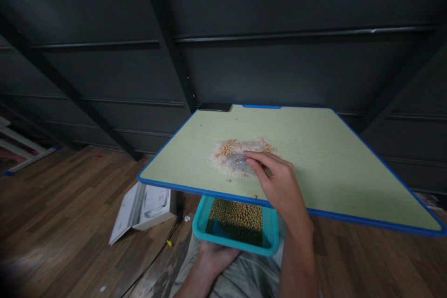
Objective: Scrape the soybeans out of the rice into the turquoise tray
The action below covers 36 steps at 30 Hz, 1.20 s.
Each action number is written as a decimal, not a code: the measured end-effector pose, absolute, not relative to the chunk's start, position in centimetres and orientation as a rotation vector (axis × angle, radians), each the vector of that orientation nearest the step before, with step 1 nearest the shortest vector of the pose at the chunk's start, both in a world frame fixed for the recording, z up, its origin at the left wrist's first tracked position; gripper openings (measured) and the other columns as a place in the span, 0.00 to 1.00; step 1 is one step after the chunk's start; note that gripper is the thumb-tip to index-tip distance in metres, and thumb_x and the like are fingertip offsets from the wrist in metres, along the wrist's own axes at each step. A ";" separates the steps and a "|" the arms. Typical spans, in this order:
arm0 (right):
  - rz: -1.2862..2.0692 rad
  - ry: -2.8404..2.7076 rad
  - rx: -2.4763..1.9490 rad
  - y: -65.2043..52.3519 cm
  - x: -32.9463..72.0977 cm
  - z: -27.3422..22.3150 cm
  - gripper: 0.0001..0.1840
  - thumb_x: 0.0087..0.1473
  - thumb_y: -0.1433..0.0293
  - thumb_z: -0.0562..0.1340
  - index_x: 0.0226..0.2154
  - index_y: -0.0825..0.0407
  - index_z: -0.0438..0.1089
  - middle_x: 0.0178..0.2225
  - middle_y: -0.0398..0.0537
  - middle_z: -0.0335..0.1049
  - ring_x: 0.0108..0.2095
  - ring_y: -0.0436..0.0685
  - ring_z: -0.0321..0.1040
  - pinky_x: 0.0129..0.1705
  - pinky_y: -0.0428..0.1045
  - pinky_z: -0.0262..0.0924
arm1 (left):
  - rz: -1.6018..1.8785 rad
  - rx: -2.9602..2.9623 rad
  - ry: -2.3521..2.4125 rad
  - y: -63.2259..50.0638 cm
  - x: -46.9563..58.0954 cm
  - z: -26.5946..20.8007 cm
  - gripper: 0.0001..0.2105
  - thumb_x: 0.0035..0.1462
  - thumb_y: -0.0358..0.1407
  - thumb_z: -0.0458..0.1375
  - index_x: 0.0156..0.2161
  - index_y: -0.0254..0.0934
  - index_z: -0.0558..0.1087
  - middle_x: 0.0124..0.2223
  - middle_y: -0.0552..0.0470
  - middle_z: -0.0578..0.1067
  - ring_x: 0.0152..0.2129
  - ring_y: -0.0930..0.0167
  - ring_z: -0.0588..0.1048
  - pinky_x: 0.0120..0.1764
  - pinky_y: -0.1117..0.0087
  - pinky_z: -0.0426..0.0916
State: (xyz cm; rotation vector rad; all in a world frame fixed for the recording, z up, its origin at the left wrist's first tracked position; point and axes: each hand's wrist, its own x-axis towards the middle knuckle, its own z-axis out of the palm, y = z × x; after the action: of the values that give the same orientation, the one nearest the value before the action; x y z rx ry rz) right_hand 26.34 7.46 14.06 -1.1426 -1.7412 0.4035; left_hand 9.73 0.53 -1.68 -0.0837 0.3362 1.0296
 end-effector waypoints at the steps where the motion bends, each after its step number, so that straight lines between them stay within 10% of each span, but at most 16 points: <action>1: 0.412 -1.747 -1.144 7.5 26.4 14.0 0.11 0.61 0.68 0.62 0.44 0.45 0.79 0.46 0.46 0.80 0.46 0.59 0.76 0.51 0.58 0.67 | 1.030 -0.081 0.340 0.5 9.7 -1.7 0.18 0.58 0.40 0.55 0.53 0.42 0.74 0.54 0.45 0.80 0.60 0.57 0.70 0.63 0.46 0.60; 36: 0.558 -1.872 -1.074 7.5 25.9 14.2 0.11 0.62 0.70 0.62 0.44 0.43 0.79 0.44 0.41 0.80 0.45 0.54 0.75 0.50 0.52 0.66 | 1.018 -0.126 0.383 0.5 10.0 -0.6 0.17 0.57 0.37 0.54 0.51 0.41 0.75 0.53 0.45 0.81 0.60 0.56 0.69 0.62 0.45 0.63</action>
State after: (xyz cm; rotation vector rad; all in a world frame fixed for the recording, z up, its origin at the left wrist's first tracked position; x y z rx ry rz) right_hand 25.85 7.52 14.21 -1.0738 -1.8718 0.5580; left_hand 10.03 0.49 -0.58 -0.1257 0.3826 1.0179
